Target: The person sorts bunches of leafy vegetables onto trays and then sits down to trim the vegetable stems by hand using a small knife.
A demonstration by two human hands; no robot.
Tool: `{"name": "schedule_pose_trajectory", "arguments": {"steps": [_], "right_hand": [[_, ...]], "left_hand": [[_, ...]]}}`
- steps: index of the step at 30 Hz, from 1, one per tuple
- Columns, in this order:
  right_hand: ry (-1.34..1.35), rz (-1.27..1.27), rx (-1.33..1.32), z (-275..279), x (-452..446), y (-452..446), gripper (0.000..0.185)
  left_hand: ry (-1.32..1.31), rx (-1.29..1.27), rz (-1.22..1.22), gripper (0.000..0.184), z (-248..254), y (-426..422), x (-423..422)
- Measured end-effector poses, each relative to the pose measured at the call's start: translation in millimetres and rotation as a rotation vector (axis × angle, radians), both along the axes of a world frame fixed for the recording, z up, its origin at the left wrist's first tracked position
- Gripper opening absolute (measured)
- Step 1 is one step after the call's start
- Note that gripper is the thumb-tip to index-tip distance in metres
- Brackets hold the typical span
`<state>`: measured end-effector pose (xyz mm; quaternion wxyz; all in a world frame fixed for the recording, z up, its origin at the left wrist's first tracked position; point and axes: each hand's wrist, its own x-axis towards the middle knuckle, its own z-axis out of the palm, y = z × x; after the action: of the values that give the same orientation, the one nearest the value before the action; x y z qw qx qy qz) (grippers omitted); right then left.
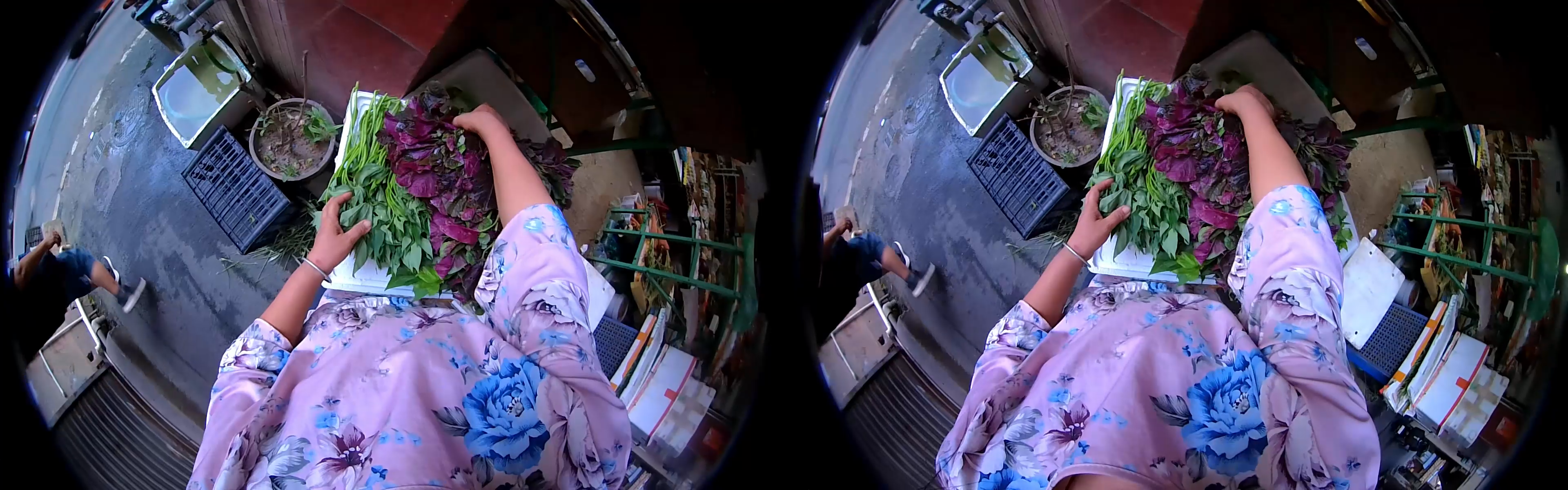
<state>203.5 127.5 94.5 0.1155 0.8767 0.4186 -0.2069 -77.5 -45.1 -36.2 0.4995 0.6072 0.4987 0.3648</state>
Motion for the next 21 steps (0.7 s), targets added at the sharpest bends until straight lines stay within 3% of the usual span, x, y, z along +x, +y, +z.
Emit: {"name": "schedule_pose_trajectory", "arguments": {"steps": [2, 4, 7, 8, 9, 11, 14, 21], "right_hand": [[0.03, -0.035, 0.073, -3, 11, 2, 0.073], [0.17, 0.025, 0.407, -15, 34, 4, 0.078], [0.449, 0.041, 0.841, 6, 60, -19, 0.082], [0.43, -0.025, 0.885, 35, 57, -38, 0.081], [0.659, -0.098, 1.007, 56, 61, -56, 0.08], [0.865, -0.034, 1.244, 76, 98, -84, 0.072], [1.295, -0.174, 1.455, 100, 157, -143, 0.059], [1.409, -0.572, 1.847, 96, 231, -306, 0.057]], "left_hand": [[-0.003, -0.001, -0.011, 0.061, 0, 5, -2], [-0.007, -0.003, -0.021, 0.061, 0, 8, -4], [0.002, 0.007, -0.043, 0.06, -1, 11, -10], [0.0, 0.007, -0.05, 0.06, -2, 14, -11], [0.0, 0.02, -0.048, 0.06, -3, 16, -10], [-0.002, 0.034, -0.054, 0.06, -2, 16, -7], [0.011, -0.007, -0.022, 0.058, 3, 18, 0], [-0.241, -0.214, -0.078, 0.055, -9, 18, 41]]}}
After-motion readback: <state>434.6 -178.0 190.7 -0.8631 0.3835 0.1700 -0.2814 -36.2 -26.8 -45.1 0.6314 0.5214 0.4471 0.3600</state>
